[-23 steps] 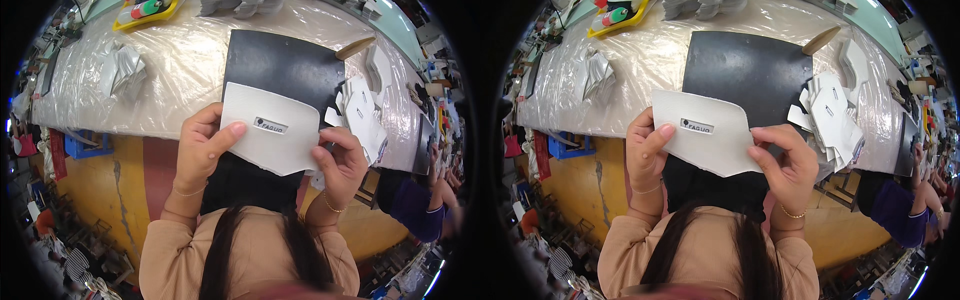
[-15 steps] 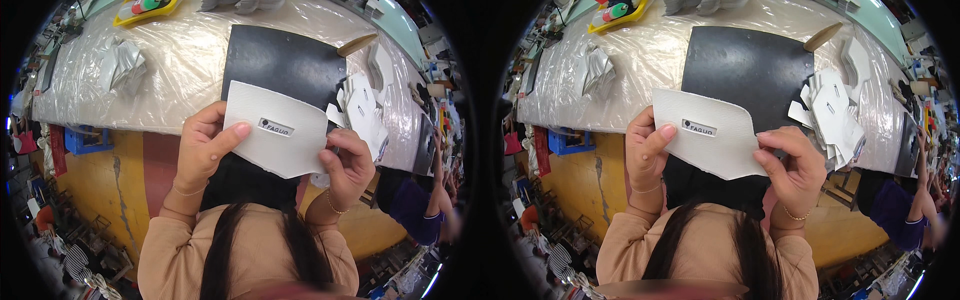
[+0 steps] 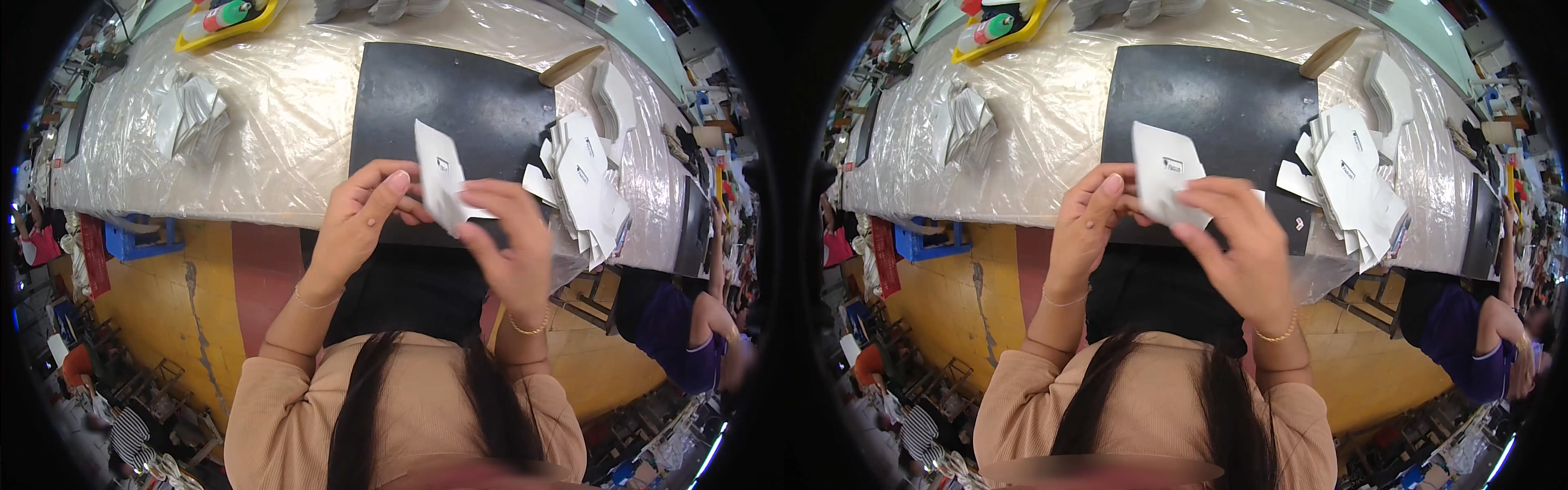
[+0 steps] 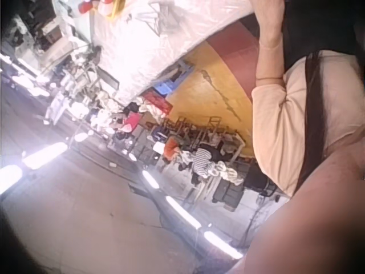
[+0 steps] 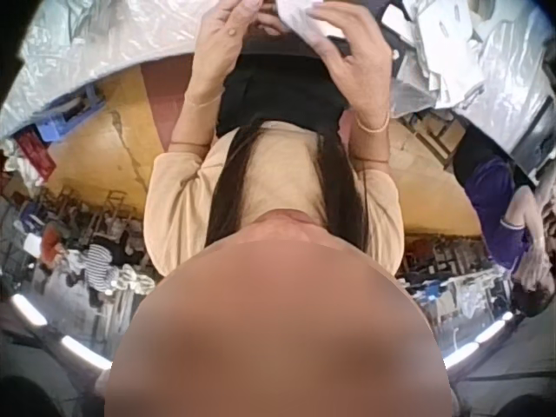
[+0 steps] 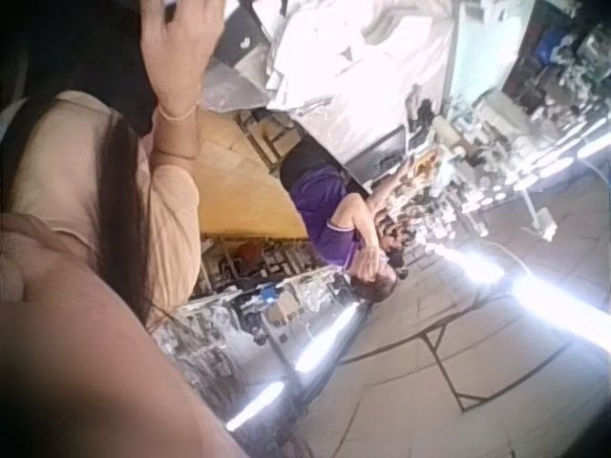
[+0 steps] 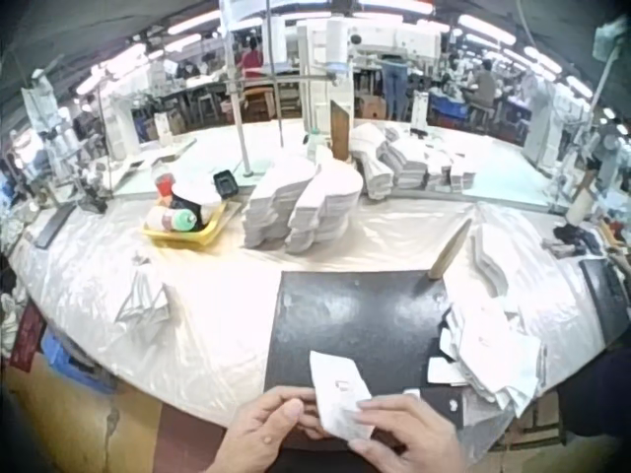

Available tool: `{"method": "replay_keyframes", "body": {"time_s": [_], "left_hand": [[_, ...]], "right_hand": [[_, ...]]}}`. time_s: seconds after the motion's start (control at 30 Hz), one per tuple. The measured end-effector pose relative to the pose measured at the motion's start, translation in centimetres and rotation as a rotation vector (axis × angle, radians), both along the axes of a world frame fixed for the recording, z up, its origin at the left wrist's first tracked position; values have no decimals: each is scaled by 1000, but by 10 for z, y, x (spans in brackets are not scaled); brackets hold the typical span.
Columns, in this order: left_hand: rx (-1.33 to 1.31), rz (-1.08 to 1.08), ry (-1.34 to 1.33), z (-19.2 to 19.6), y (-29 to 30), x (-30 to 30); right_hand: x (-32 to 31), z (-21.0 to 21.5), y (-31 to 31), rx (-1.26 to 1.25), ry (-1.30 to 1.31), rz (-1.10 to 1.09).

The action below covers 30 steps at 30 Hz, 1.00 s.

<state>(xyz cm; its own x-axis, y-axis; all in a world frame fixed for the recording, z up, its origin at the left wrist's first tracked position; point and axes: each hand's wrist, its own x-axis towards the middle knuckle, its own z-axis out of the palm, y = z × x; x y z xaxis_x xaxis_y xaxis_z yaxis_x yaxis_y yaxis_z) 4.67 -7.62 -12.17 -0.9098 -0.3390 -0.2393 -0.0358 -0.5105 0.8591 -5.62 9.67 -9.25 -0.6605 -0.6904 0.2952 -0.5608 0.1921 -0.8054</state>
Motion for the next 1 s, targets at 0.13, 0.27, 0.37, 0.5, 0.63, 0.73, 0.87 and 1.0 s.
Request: {"method": "replay_keyframes", "body": {"time_s": [0.13, 0.27, 0.37, 0.5, 0.63, 0.73, 0.87, 1.0], "left_hand": [[-42, -27, -9, -14, 6, -4], [-158, -81, 73, -16, 15, -7], [-43, -89, 84, -11, 23, -8], [-298, -127, 5, -1, 24, -7], [-501, -120, 31, 7, 24, -7], [-572, -161, 1, 11, 22, -5], [-693, -171, 84, 10, 20, -7], [-667, -200, 92, 7, 20, -7]], "right_hand": [[10, -17, -16, 3, -113, -15], [12, -20, -15, -29, -248, -90], [12, -19, -12, -75, -378, -113], [10, -18, -5, -108, -534, -97], [9, -19, -1, -117, -580, -77], [9, -17, 0, -130, -628, -53], [7, -15, 2, -130, -688, -40], [4, -15, 4, -103, -651, -16]]}}
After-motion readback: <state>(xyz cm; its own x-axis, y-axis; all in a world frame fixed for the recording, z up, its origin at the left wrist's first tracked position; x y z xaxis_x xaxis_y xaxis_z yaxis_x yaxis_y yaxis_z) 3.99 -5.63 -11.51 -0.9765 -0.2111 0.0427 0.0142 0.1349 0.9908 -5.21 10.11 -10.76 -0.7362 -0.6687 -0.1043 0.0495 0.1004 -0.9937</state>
